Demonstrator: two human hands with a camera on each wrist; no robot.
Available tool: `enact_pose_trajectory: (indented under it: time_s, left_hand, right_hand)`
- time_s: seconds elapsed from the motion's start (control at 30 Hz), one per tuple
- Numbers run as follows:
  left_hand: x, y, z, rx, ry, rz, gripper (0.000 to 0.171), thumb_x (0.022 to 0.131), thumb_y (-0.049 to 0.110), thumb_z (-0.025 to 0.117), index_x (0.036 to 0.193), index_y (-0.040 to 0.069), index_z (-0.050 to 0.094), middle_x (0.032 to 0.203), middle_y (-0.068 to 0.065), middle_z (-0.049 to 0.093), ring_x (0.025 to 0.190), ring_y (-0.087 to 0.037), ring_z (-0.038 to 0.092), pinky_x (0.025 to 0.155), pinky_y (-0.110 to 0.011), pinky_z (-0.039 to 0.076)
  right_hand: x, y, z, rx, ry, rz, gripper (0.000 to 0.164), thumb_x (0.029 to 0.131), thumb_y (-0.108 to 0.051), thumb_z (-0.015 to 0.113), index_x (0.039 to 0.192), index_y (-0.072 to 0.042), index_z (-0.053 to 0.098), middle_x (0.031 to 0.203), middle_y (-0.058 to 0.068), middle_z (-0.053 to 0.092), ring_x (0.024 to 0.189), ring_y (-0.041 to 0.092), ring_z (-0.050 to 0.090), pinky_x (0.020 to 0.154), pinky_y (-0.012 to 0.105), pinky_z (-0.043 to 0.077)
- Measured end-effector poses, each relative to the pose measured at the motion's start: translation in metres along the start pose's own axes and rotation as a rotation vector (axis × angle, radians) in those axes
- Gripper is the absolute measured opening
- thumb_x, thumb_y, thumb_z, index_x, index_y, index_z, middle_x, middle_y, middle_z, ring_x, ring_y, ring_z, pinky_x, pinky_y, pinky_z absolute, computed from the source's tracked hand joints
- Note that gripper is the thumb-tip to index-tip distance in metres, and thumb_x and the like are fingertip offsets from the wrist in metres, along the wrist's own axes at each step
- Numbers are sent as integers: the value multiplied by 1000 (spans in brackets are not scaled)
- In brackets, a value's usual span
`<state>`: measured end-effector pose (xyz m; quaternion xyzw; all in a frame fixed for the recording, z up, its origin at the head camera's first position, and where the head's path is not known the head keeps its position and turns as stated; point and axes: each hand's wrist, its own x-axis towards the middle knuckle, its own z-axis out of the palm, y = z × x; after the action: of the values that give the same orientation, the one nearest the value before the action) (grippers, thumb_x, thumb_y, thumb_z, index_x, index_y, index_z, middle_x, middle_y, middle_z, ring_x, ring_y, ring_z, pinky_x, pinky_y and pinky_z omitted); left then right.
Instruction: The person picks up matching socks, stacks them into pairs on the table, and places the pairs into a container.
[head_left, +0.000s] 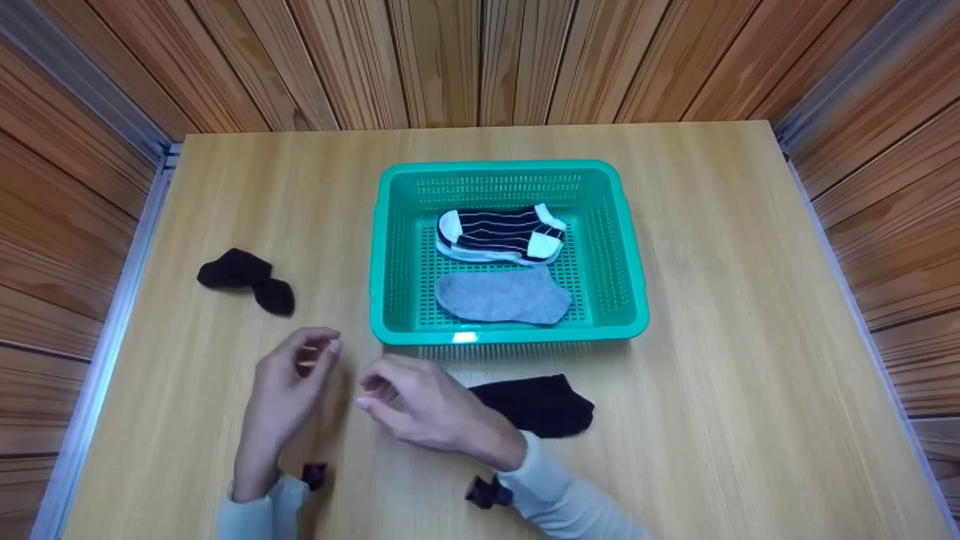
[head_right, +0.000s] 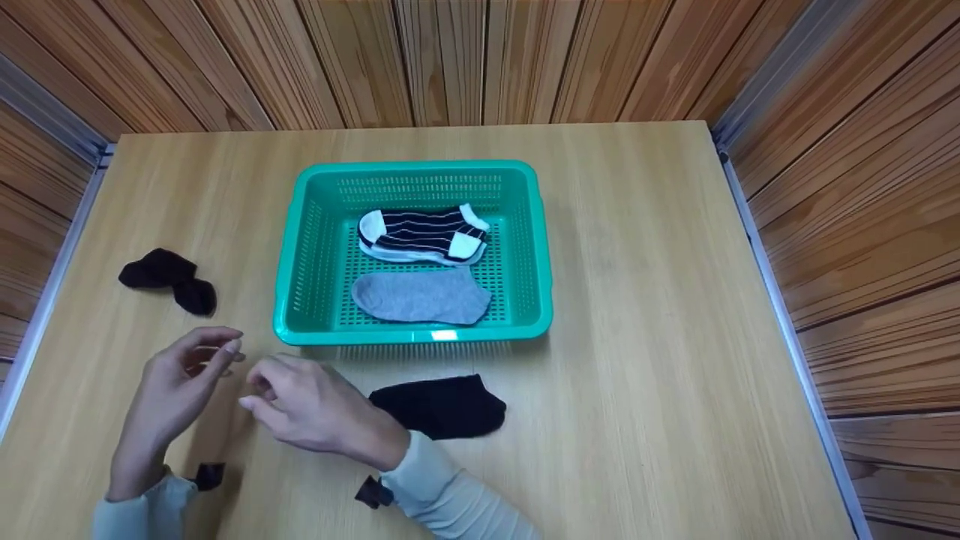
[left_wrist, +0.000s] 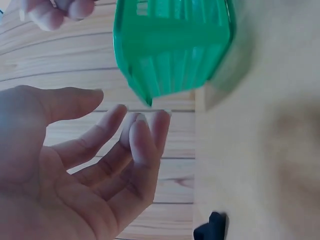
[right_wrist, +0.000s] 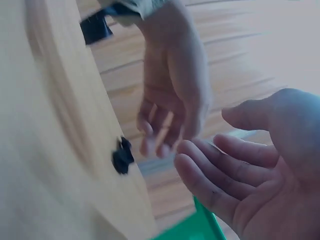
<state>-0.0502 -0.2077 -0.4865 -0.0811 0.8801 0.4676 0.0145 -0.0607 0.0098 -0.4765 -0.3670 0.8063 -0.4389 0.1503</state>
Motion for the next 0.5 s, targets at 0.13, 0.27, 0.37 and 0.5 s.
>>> enact_pose_trajectory:
  time_s: [0.13,0.27,0.37,0.5]
  left_hand:
    - [15,-2,-10,12,10,-8,25,106,19,63,125,4,70,119,-16,74,108,-32,72,85,-15,52]
    - [26,-5,-23,31,38,-6,26,107,21,61,125,4,70,121,-16,74,110,-31,71,84,-11,51]
    - [33,-9,-34,59,67,-14,29,107,24,61,125,4,70,122,-16,74,106,-22,70,81,-8,50]
    - [40,-9,-46,45,63,-41,35,107,31,60,127,3,69,123,-17,73,96,-5,69,78,-10,54]
  right_hand:
    - [18,1,13,-21,-19,-23,24,107,-25,62,121,-6,67,115,8,72,104,11,71,89,9,51]
    - [36,4,25,-52,-36,10,25,106,-26,64,122,-7,67,119,7,71,107,12,69,91,10,51]
    - [47,4,30,-84,-42,75,28,105,-28,64,126,-9,67,126,6,70,112,14,67,95,13,51]
    - [59,-1,38,-102,-40,135,30,105,-29,65,129,-12,67,131,3,67,111,10,65,94,14,50]
